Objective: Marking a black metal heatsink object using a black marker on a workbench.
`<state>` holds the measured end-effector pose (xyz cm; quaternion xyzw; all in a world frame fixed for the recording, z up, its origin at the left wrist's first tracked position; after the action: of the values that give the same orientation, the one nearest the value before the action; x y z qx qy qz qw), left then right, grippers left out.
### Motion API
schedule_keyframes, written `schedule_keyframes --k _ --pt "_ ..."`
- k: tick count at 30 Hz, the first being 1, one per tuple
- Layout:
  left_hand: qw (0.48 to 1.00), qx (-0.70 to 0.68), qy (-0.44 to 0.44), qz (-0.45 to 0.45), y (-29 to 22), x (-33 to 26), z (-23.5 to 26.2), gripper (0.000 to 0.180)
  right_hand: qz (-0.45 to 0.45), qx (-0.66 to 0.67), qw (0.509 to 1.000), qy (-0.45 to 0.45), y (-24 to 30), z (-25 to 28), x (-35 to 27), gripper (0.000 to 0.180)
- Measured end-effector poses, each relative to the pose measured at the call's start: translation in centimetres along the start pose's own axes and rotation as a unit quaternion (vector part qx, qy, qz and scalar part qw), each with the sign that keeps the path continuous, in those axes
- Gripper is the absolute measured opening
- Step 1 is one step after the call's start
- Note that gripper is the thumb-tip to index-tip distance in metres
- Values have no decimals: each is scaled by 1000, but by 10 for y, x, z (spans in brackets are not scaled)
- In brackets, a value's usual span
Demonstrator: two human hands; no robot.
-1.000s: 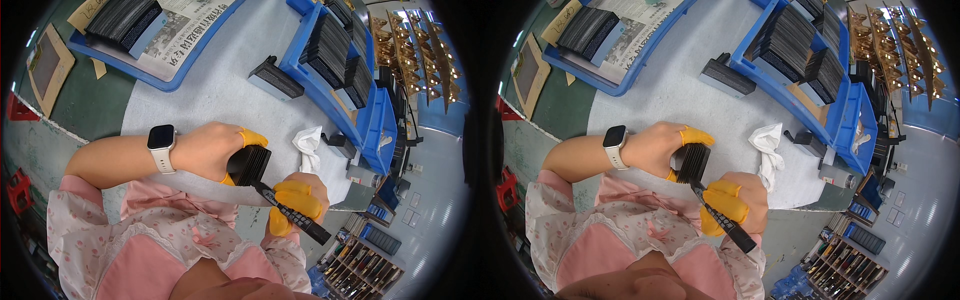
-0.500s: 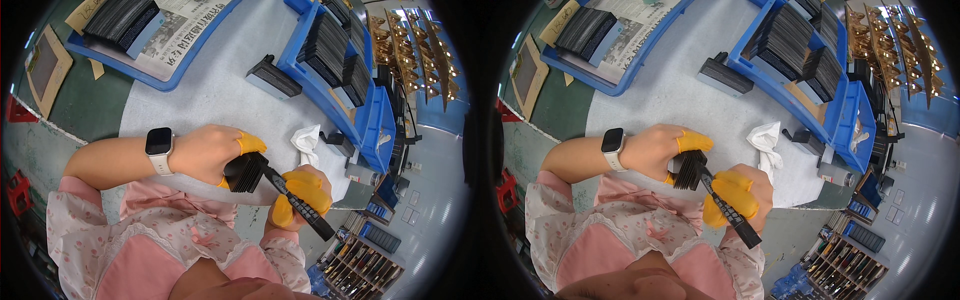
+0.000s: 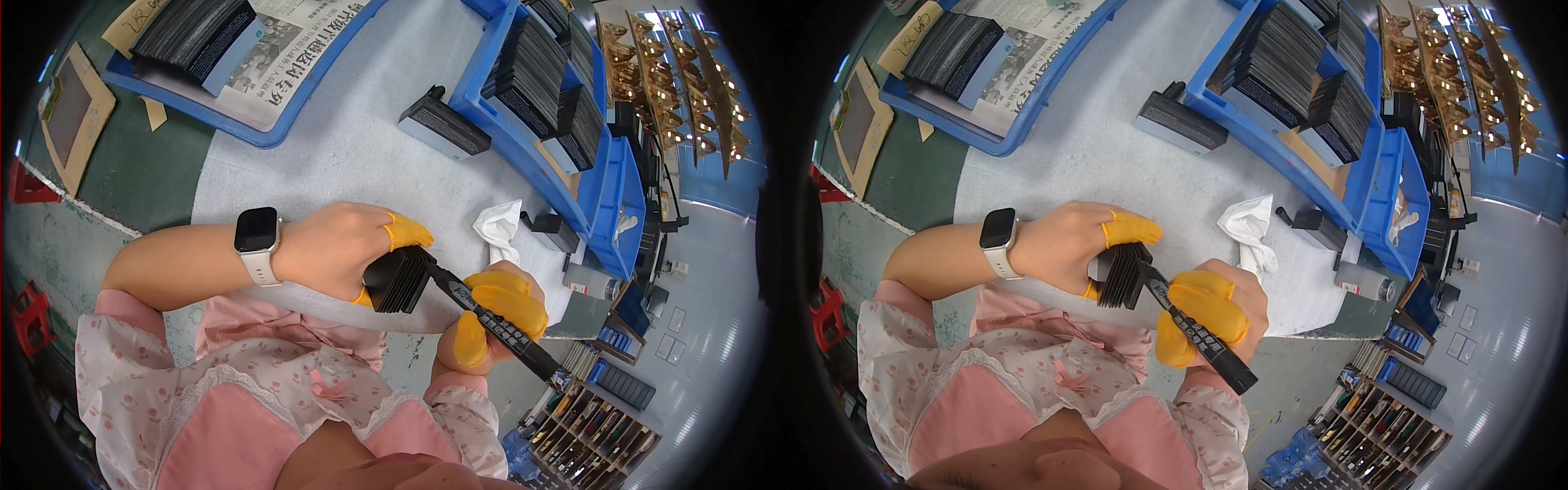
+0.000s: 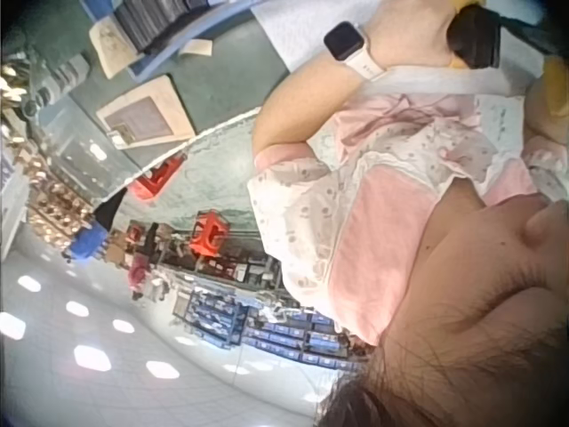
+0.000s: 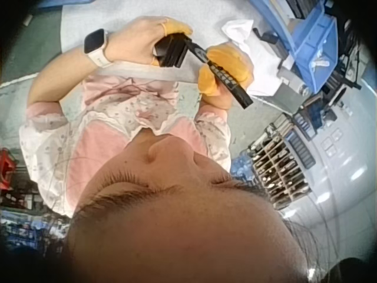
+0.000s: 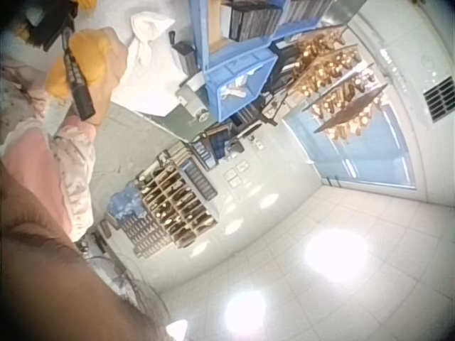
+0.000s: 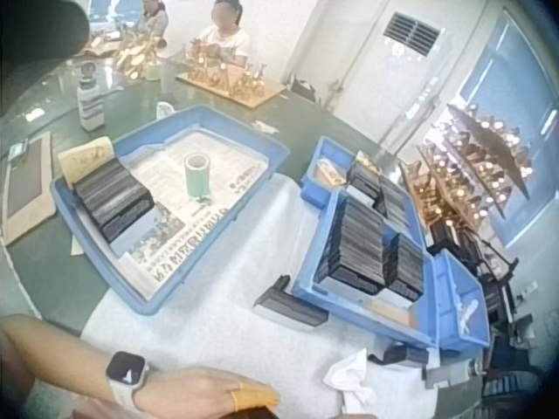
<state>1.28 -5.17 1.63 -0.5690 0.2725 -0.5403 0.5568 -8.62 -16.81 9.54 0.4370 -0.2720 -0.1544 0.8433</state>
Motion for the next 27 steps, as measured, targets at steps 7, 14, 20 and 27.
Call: schedule_keyframes --k 7,14,20,27 --pt "1000 1 9 6 -2 2 -1 67 -31 -15 991 129 -23 9 -23 48" --pt "1000 0 5 -1 0 0 0 64 59 6 994 97 -4 1 -15 41" --pt "1000 -11 8 18 0 1 2 65 103 37 984 138 12 -7 -6 33" --pt "1000 -10 6 24 2 0 2 67 270 1 939 211 23 -10 -2 21"
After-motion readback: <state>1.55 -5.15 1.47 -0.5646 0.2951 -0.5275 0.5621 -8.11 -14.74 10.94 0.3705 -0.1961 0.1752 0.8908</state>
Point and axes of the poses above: each hand's wrist, its own x-axis towards the middle knuckle, its own z-axis out of the back of the hand, y = z × x, the point moved 6 cm from there along x, towards the middle knuckle, and after that the axes turned 15 degrees about -x, right-handed, at the moved point
